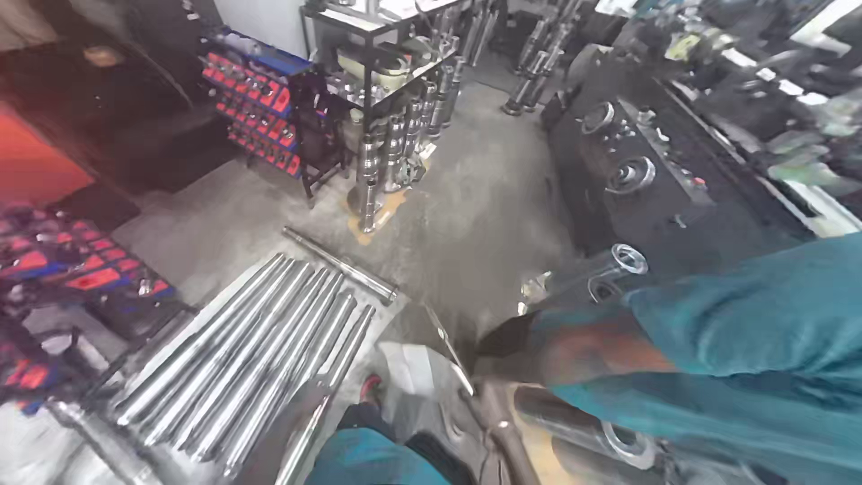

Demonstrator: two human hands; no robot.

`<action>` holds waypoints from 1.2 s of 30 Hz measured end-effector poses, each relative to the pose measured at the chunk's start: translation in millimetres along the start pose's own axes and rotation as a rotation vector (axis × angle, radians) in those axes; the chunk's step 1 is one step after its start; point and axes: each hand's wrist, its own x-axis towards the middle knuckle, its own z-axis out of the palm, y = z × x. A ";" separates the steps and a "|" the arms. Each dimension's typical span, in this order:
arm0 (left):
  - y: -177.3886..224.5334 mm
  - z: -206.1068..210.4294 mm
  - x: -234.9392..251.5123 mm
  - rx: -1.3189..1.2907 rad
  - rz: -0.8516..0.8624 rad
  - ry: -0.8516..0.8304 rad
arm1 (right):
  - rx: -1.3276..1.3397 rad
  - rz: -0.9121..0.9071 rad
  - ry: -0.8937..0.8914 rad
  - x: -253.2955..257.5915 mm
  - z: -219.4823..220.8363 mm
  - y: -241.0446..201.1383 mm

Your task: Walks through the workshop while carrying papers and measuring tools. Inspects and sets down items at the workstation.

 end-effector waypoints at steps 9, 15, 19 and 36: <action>361.3 -40.9 149.1 -0.222 0.365 0.125 | 0.479 -0.396 -0.018 143.7 -235.7 -120.5; 547.7 -60.0 224.9 -0.473 0.482 0.062 | 0.711 -0.488 -0.153 251.2 -347.5 -176.8; 619.2 -90.6 278.6 -0.486 0.534 0.110 | 0.775 -0.448 -0.065 333.0 -395.2 -221.0; 1113.9 -297.1 596.3 -0.041 0.495 0.212 | 1.165 0.010 0.403 650.9 -630.2 -415.5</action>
